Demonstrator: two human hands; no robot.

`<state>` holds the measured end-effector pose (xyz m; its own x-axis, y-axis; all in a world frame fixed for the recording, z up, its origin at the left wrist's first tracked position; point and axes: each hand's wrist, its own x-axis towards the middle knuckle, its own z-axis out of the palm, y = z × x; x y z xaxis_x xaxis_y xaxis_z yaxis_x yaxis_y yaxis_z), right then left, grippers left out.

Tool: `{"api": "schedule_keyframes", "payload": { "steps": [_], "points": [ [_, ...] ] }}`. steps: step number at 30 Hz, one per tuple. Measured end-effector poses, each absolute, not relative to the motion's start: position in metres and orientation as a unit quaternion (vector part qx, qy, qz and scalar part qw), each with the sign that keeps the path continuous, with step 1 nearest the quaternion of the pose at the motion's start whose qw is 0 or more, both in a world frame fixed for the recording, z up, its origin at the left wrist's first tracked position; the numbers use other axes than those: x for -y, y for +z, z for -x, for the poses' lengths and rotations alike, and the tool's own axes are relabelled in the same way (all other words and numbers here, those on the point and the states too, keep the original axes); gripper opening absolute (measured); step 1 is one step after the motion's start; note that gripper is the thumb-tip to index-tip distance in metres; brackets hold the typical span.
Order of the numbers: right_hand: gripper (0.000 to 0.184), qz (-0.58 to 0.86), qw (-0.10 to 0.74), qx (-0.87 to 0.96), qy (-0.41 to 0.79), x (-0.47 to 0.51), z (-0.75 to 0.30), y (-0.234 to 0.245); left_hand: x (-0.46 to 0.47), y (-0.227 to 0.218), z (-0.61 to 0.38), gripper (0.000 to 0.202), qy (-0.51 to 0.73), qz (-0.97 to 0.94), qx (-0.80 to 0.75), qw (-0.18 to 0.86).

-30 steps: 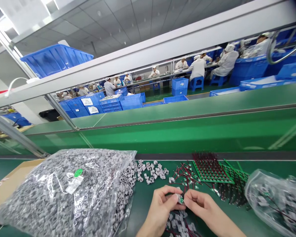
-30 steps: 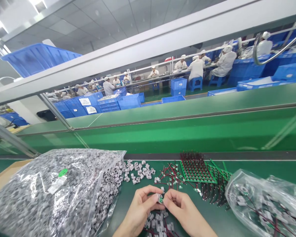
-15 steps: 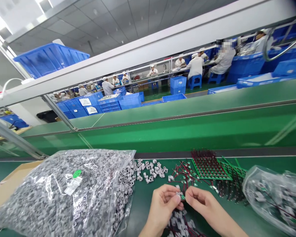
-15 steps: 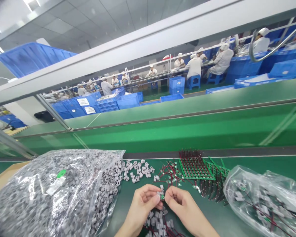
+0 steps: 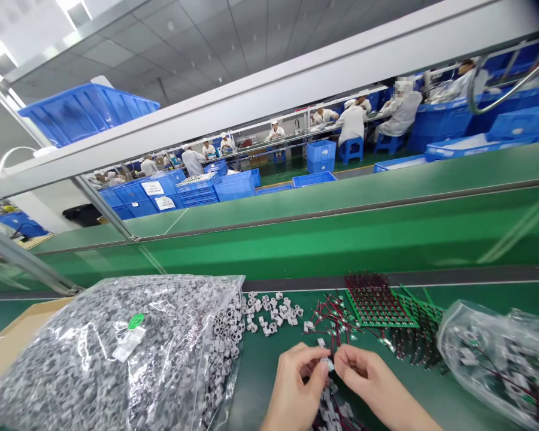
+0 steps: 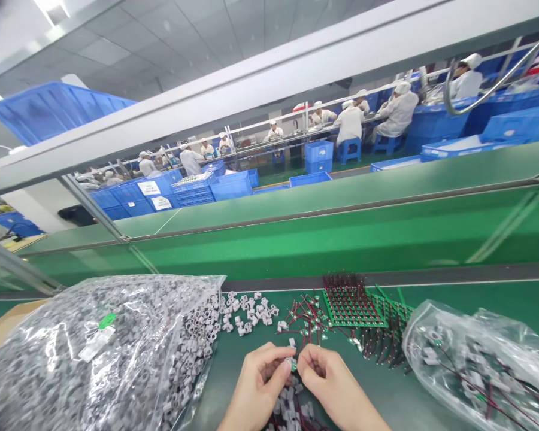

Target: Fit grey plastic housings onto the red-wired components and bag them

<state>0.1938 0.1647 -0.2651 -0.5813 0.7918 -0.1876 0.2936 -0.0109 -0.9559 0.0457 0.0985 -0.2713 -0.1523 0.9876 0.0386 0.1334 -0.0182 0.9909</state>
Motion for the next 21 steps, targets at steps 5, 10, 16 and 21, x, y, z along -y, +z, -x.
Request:
{"api": "schedule_keyframes", "payload": {
  "steps": [5,10,16,21],
  "points": [
    [0.03,0.407,0.249,0.696,0.536,-0.159,-0.194,-0.277,-0.099,-0.269,-0.043,0.028,0.5,-0.505,-0.576,0.403],
    [0.026,0.376,0.242,0.743,0.498,-0.158,-0.195,-0.265,-0.097,-0.261,-0.046,0.03,0.469,-0.527,-0.597,0.381],
    [0.022,0.372,0.242,0.74,0.506,-0.156,-0.196,-0.266,-0.09,-0.261,-0.047,0.032,0.398,-0.597,-0.631,0.296],
    [0.023,0.379,0.242,0.758,0.473,-0.152,-0.196,-0.27,-0.086,-0.269,-0.047,0.037,0.358,-0.641,-0.621,0.273]
  ]
}}
